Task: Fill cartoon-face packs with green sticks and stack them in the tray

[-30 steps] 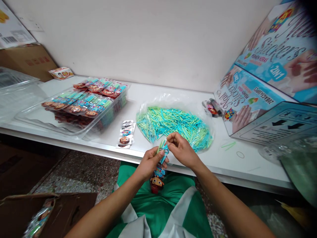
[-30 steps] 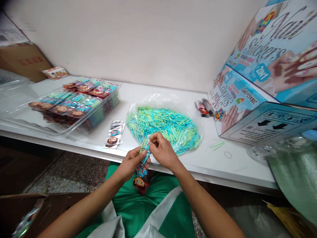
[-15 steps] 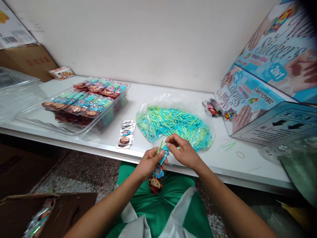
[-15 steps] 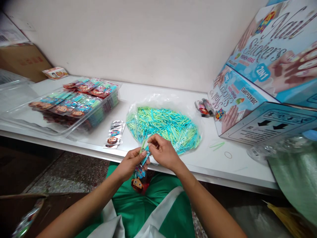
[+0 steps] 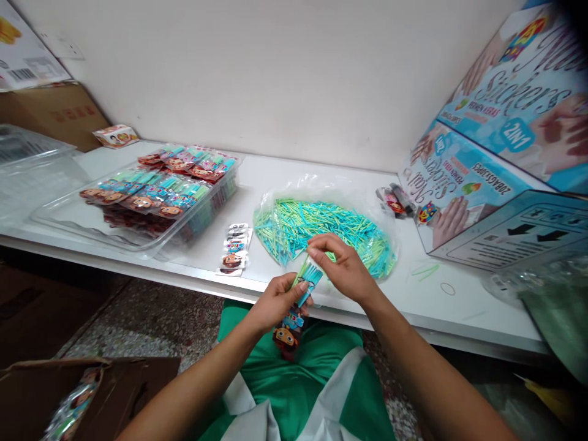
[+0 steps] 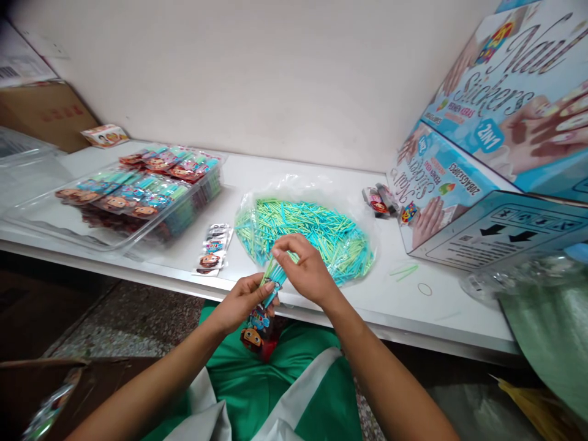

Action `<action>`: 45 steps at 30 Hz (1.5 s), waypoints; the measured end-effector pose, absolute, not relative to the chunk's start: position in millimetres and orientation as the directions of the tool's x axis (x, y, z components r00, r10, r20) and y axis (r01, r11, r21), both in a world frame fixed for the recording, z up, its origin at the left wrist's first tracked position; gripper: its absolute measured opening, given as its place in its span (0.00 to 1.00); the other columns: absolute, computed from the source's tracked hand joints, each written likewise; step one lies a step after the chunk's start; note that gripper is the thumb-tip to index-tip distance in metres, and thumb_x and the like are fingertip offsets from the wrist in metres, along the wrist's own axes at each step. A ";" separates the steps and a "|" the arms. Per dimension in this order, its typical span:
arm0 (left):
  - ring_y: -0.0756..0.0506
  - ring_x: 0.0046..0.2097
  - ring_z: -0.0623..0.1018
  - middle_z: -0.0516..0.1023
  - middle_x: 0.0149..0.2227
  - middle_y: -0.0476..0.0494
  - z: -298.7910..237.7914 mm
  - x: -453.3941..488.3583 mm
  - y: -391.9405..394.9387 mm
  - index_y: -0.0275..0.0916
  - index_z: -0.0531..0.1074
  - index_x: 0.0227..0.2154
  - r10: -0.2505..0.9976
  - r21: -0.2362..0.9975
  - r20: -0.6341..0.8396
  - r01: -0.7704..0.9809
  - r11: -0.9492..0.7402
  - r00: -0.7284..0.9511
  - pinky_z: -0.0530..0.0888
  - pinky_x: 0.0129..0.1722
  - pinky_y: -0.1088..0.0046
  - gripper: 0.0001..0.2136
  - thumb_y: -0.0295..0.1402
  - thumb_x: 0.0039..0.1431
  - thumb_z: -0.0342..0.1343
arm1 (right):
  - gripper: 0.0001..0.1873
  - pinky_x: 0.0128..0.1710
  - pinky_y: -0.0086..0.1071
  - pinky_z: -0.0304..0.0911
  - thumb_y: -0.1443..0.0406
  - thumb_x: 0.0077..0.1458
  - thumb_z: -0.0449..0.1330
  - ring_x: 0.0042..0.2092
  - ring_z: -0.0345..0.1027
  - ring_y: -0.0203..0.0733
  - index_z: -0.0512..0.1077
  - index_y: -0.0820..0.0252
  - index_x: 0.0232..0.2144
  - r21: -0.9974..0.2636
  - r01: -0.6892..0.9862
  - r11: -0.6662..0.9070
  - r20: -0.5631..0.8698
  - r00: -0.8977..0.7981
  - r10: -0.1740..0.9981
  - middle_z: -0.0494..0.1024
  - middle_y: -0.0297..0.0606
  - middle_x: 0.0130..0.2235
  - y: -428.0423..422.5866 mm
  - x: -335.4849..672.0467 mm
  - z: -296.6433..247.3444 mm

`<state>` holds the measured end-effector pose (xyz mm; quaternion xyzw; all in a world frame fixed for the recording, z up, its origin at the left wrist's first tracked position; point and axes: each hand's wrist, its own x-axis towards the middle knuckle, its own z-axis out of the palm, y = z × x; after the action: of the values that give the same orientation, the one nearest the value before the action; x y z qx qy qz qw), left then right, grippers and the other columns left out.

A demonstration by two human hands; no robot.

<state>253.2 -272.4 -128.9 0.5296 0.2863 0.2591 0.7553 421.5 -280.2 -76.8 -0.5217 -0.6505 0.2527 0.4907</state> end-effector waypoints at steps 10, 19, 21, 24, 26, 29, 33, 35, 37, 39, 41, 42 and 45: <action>0.52 0.25 0.73 0.73 0.26 0.47 -128.8 253.3 -270.7 0.34 0.67 0.33 0.706 0.951 -0.163 -0.080 0.298 0.690 0.69 0.25 0.78 0.14 0.43 0.55 0.53 | 0.11 0.42 0.36 0.63 0.58 0.53 0.58 0.41 0.68 0.41 0.74 0.57 0.35 -0.912 0.346 0.221 0.212 -0.064 0.975 0.75 0.38 0.37 -279.2 421.3 -82.7; 0.51 0.27 0.74 0.73 0.29 0.46 -131.2 248.1 -262.9 0.35 0.67 0.33 0.803 0.960 -0.130 -0.128 0.248 0.581 0.69 0.26 0.78 0.14 0.43 0.55 0.54 | 0.09 0.27 0.28 0.58 0.57 0.59 0.50 0.25 0.60 0.32 0.65 0.54 0.34 -0.951 0.204 0.231 0.271 0.195 0.943 0.64 0.27 0.24 -282.4 424.9 -75.5; 0.51 0.28 0.75 0.74 0.30 0.46 -131.1 247.5 -259.7 0.35 0.68 0.34 0.839 0.964 -0.096 -0.160 0.213 0.536 0.71 0.28 0.76 0.13 0.42 0.55 0.54 | 0.10 0.23 0.27 0.53 0.57 0.56 0.54 0.23 0.55 0.31 0.67 0.55 0.35 -0.926 0.351 0.141 0.186 0.097 0.978 0.61 0.25 0.21 -288.6 421.8 -81.2; 0.50 0.30 0.75 0.75 0.31 0.45 -131.3 246.9 -257.0 0.35 0.69 0.35 0.860 0.965 -0.035 -0.208 0.162 0.509 0.72 0.32 0.74 0.13 0.41 0.56 0.54 | 0.09 0.27 0.28 0.55 0.59 0.53 0.57 0.26 0.60 0.33 0.71 0.58 0.33 -0.870 0.465 0.167 0.179 -0.017 0.984 0.66 0.29 0.23 -294.9 413.5 -90.8; 0.49 0.31 0.76 0.76 0.32 0.43 -131.0 245.6 -256.7 0.34 0.69 0.36 0.860 0.963 0.001 -0.232 0.137 0.511 0.72 0.33 0.73 0.12 0.40 0.56 0.53 | 0.09 0.32 0.29 0.58 0.61 0.55 0.56 0.32 0.64 0.36 0.73 0.58 0.29 -0.853 0.469 0.229 0.234 -0.047 0.971 0.72 0.33 0.28 -295.6 409.3 -93.2; 0.47 0.36 0.77 0.76 0.38 0.41 -127.9 242.2 -257.9 0.36 0.69 0.44 0.847 0.961 0.028 -0.248 0.123 0.530 0.72 0.38 0.70 0.15 0.39 0.56 0.54 | 0.09 0.35 0.31 0.59 0.62 0.55 0.55 0.35 0.65 0.37 0.74 0.58 0.29 -0.848 0.460 0.265 0.282 -0.033 0.959 0.74 0.35 0.30 -294.3 406.9 -90.6; 0.44 0.41 0.76 0.76 0.42 0.40 -122.1 238.5 -259.4 0.39 0.64 0.53 0.833 0.957 0.035 -0.259 0.131 0.552 0.71 0.44 0.67 0.23 0.38 0.54 0.57 | 0.08 0.34 0.31 0.59 0.62 0.55 0.56 0.34 0.65 0.38 0.74 0.57 0.31 -0.850 0.449 0.275 0.303 -0.010 0.953 0.73 0.35 0.30 -294.6 407.9 -84.2; 0.43 0.45 0.75 0.75 0.44 0.39 -121.1 238.0 -259.6 0.39 0.64 0.52 0.826 0.948 0.057 -0.289 0.131 0.560 0.70 0.45 0.67 0.24 0.37 0.52 0.58 | 0.08 0.34 0.32 0.59 0.62 0.55 0.56 0.34 0.64 0.38 0.74 0.57 0.30 -0.851 0.445 0.279 0.310 -0.002 0.951 0.73 0.35 0.29 -295.7 408.9 -81.2; 0.43 0.48 0.73 0.73 0.46 0.39 -121.9 238.0 -259.9 0.39 0.65 0.50 0.824 0.941 0.085 -0.318 0.119 0.560 0.68 0.48 0.66 0.24 0.36 0.50 0.61 | 0.08 0.34 0.32 0.59 0.61 0.55 0.56 0.33 0.64 0.38 0.74 0.57 0.30 -0.859 0.432 0.275 0.314 0.019 0.949 0.73 0.35 0.30 -296.5 409.7 -78.0; 0.43 0.47 0.73 0.74 0.44 0.40 -123.7 237.8 -260.6 0.38 0.68 0.46 0.825 0.948 0.101 -0.306 0.090 0.556 0.68 0.48 0.67 0.21 0.35 0.48 0.62 | 0.08 0.33 0.31 0.59 0.61 0.54 0.56 0.33 0.63 0.37 0.74 0.57 0.31 -0.868 0.418 0.268 0.310 0.035 0.950 0.73 0.34 0.30 -296.4 409.4 -74.7; 0.44 0.44 0.73 0.74 0.39 0.42 -125.3 236.1 -261.6 0.36 0.71 0.40 0.826 0.962 0.097 -0.266 0.065 0.555 0.68 0.46 0.68 0.16 0.36 0.49 0.61 | 0.08 0.32 0.30 0.58 0.61 0.54 0.57 0.32 0.63 0.36 0.74 0.57 0.31 -0.873 0.416 0.256 0.291 0.021 0.957 0.73 0.34 0.30 -295.7 407.7 -72.2; 0.45 0.42 0.73 0.74 0.37 0.43 -125.5 234.2 -261.8 0.35 0.71 0.38 0.825 0.968 0.091 -0.246 0.059 0.558 0.68 0.45 0.69 0.14 0.37 0.50 0.60 | 0.08 0.31 0.30 0.58 0.60 0.54 0.57 0.31 0.62 0.36 0.74 0.57 0.30 -0.874 0.418 0.246 0.276 0.013 0.961 0.72 0.33 0.30 -295.1 406.5 -71.4; 0.48 0.37 0.73 0.74 0.33 0.45 -120.7 221.8 -257.0 0.34 0.72 0.35 0.842 0.982 0.089 -0.188 0.015 0.531 0.69 0.40 0.72 0.12 0.37 0.51 0.58 | 0.09 0.29 0.29 0.57 0.59 0.54 0.57 0.29 0.61 0.35 0.73 0.57 0.31 -0.887 0.419 0.194 0.232 0.040 0.972 0.72 0.32 0.28 -293.3 403.6 -71.5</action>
<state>221.8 -257.0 -120.7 0.5810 0.2814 0.3939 0.6543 403.6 -293.3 -71.5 -0.5581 -0.6232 0.3024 0.4569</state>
